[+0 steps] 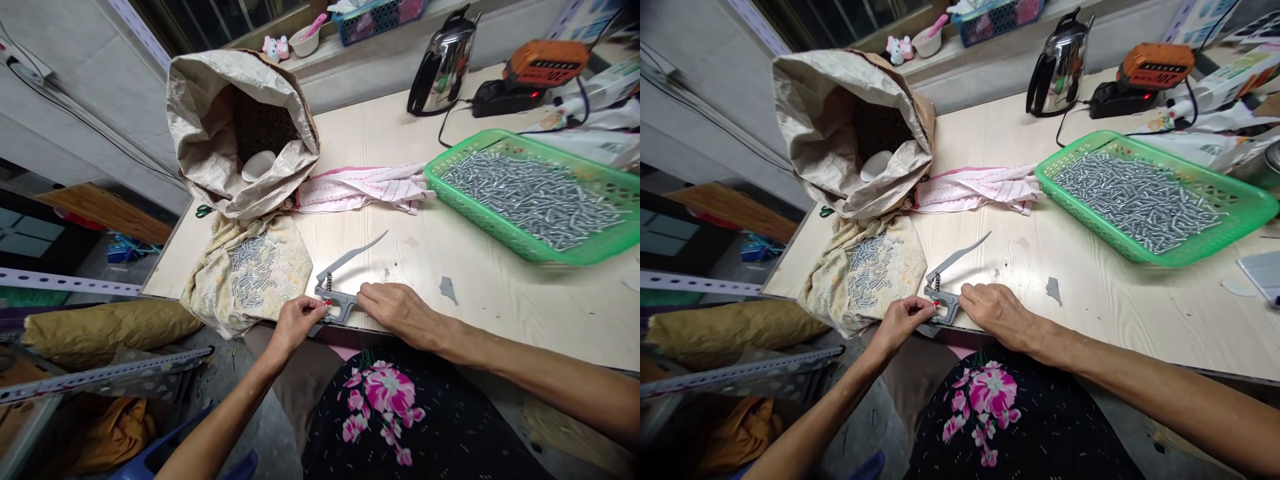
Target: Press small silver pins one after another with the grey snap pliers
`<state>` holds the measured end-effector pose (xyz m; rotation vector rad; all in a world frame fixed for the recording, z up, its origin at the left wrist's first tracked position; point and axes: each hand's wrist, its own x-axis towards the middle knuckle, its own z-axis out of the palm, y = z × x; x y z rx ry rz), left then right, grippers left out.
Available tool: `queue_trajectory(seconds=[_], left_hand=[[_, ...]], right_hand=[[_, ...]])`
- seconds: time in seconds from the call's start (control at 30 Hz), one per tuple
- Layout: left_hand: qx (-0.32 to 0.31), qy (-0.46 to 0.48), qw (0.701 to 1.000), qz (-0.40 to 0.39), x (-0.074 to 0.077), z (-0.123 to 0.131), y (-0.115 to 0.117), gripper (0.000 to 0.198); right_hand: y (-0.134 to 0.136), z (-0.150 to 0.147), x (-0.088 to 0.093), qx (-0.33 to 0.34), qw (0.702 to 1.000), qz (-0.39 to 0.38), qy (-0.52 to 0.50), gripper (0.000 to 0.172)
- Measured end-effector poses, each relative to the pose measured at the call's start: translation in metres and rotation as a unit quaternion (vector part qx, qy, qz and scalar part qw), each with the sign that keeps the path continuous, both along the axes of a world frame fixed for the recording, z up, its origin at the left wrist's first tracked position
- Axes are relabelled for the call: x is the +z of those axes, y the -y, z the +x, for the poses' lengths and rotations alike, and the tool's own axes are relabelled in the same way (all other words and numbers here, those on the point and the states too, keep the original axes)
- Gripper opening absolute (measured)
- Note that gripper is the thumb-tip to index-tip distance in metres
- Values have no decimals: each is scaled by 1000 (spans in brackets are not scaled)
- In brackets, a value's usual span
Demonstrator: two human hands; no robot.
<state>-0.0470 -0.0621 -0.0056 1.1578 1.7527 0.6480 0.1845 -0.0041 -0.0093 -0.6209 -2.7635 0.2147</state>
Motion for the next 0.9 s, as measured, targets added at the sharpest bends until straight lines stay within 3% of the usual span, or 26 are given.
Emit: queue_trajectory(seconds=[0.23, 0.43, 0.57, 0.8, 0.9], left_hand=[[-90, -50, 992, -71, 0, -8, -16, 38], [-118, -56, 984, -125, 0, -9, -25, 38], [-128, -57, 985, -98, 2, -10, -22, 39], [-49, -2, 999, -8, -1, -3, -4, 38], [-78, -29, 996, 9, -2, -4, -5, 36]], right_hand=[[-9, -1, -24, -29, 998, -51, -8, 19], [-12, -1, -38, -23, 999, 5, -47, 20], [-10, 0, -38, -19, 995, 68, -78, 24], [-7, 1, -40, -38, 988, 122, -91, 26], [-7, 1, -43, -36, 988, 126, -85, 26]])
